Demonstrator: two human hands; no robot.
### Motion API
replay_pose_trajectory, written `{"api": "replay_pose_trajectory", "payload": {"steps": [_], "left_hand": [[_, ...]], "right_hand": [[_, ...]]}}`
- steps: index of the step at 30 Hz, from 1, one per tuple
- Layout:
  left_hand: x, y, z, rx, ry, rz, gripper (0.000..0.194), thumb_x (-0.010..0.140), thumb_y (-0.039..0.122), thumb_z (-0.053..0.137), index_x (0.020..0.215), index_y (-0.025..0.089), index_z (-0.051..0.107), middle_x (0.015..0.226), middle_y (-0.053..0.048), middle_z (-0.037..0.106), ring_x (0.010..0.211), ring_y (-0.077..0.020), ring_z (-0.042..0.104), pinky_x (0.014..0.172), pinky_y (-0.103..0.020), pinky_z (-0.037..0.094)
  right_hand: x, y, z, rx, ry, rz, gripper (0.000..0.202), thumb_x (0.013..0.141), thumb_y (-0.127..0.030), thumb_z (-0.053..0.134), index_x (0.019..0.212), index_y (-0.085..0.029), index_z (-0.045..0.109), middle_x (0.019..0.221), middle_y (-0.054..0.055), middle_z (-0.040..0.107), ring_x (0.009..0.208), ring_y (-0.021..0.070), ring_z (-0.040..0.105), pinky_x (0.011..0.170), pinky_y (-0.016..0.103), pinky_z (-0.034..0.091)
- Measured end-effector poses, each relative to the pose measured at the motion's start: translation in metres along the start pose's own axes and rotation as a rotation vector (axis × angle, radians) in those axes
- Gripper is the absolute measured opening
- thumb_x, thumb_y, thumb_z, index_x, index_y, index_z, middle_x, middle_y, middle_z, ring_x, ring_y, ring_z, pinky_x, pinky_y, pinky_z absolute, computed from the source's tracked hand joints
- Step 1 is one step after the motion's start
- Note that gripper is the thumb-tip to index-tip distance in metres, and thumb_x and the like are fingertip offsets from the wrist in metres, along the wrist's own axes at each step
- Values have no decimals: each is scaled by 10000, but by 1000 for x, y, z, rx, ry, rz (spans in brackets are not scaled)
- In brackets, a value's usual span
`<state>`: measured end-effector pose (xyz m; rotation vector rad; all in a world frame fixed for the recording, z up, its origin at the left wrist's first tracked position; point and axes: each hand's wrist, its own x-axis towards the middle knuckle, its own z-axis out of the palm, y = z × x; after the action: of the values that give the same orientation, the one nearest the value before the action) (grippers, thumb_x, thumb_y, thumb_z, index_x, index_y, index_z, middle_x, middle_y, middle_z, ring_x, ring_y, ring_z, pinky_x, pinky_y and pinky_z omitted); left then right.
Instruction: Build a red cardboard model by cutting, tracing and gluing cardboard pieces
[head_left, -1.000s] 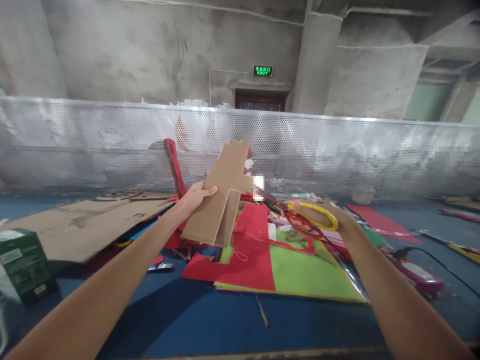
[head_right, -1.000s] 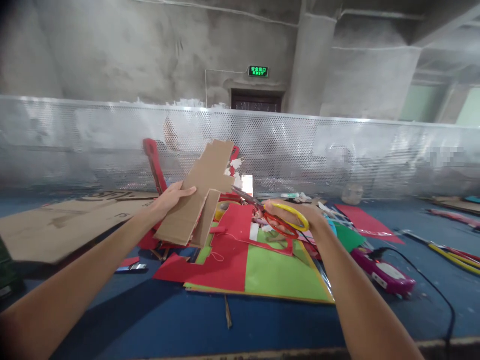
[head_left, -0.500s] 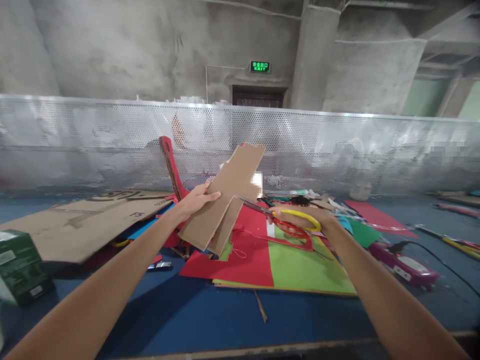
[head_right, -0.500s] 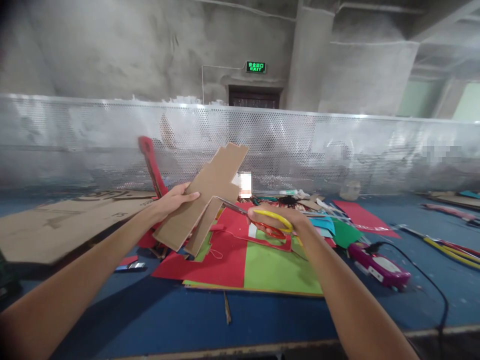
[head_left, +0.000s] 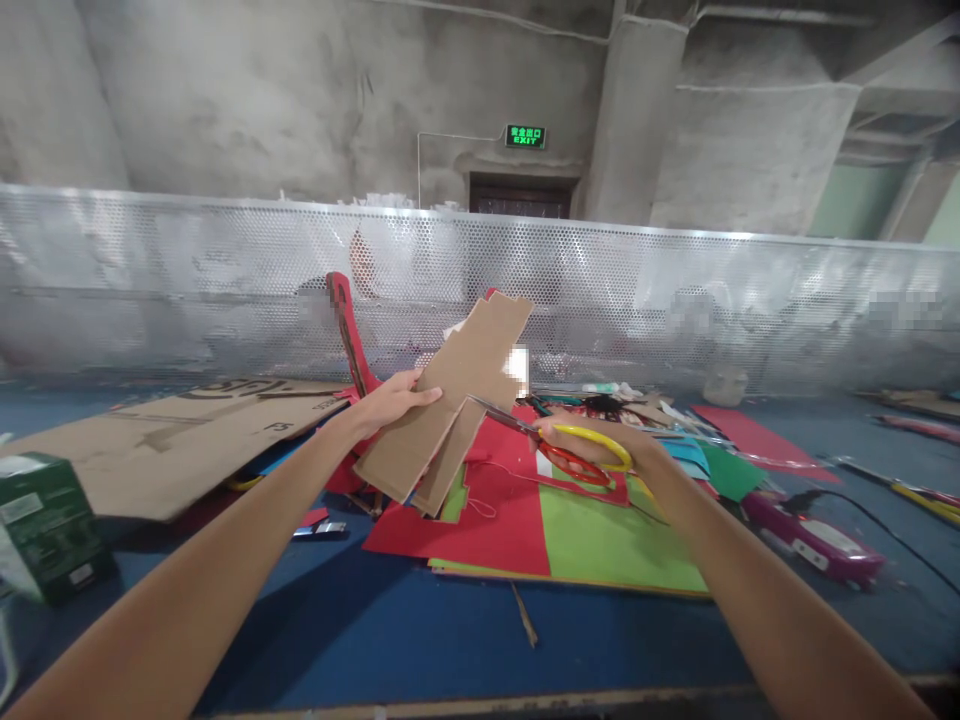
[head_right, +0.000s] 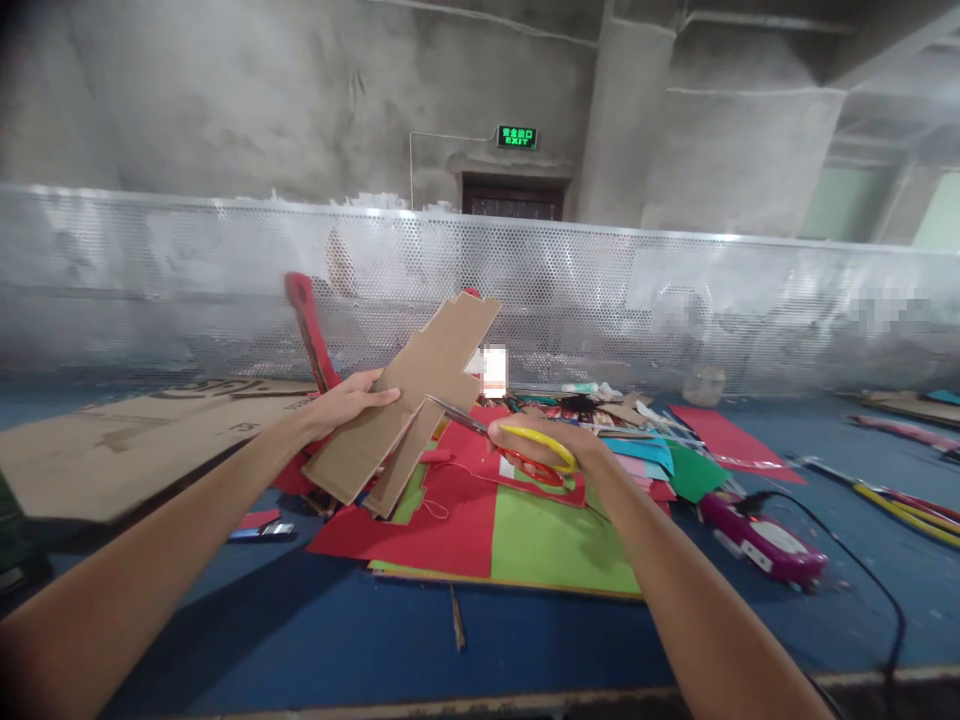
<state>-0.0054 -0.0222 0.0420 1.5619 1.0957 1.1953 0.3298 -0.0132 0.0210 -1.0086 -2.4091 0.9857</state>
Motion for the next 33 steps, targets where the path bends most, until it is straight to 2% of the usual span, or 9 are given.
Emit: {"api": "replay_pose_trajectory", "payload": {"steps": [4, 8, 14, 20, 24, 30, 33], "left_hand": [[5, -8, -6, 19, -36, 1, 510, 619, 396, 913, 1060, 195, 754, 920, -109, 799, 794, -287, 750, 708, -375, 604], [3, -9, -6, 7, -22, -26, 476, 668, 402, 895, 1073, 199, 749, 920, -108, 799, 744, -261, 745, 693, -356, 599], [1, -7, -8, -22, -8, -57, 444, 670, 358, 900, 1061, 204, 758, 867, -96, 793, 707, -264, 740, 684, -365, 598], [7, -12, -14, 17, 13, -5, 465, 661, 389, 892, 1067, 202, 763, 971, -105, 802, 755, -254, 741, 657, -322, 583], [10, -15, -17, 19, 50, 7, 503, 657, 389, 893, 1107, 209, 761, 957, -105, 803, 758, -260, 742, 679, -333, 584], [11, -17, -24, 62, 79, 34, 536, 673, 412, 886, 1153, 214, 752, 1006, -111, 798, 782, -264, 747, 676, -331, 576], [10, -16, -26, 78, 90, 45, 534, 672, 424, 887, 1136, 198, 749, 1018, -120, 796, 729, -245, 733, 639, -313, 558]], "right_hand": [[3, -7, 4, -47, -85, -4, 550, 970, -689, 427, 729, -208, 541, 562, -18, 528, 372, 100, 438, 352, 239, 343], [6, -13, 5, -183, -25, 2, 503, 947, -663, 486, 723, -212, 489, 551, -26, 525, 375, 93, 438, 391, 230, 355], [20, -2, 4, -317, 35, -124, 461, 927, -621, 530, 714, -215, 477, 539, -18, 481, 468, 109, 404, 481, 253, 297], [20, -10, 9, -331, 60, -98, 482, 945, -620, 500, 685, -216, 478, 540, 0, 508, 477, 115, 390, 498, 263, 278], [19, -17, 16, -320, 105, -67, 508, 942, -645, 497, 671, -218, 443, 537, -11, 501, 466, 110, 398, 499, 256, 279], [21, -14, 24, -257, 118, -127, 500, 978, -605, 460, 659, -223, 410, 493, -36, 441, 461, 109, 402, 485, 242, 292], [22, -12, 25, -222, 116, -122, 488, 975, -591, 476, 661, -222, 422, 481, -40, 444, 438, 103, 404, 469, 238, 304]]}}
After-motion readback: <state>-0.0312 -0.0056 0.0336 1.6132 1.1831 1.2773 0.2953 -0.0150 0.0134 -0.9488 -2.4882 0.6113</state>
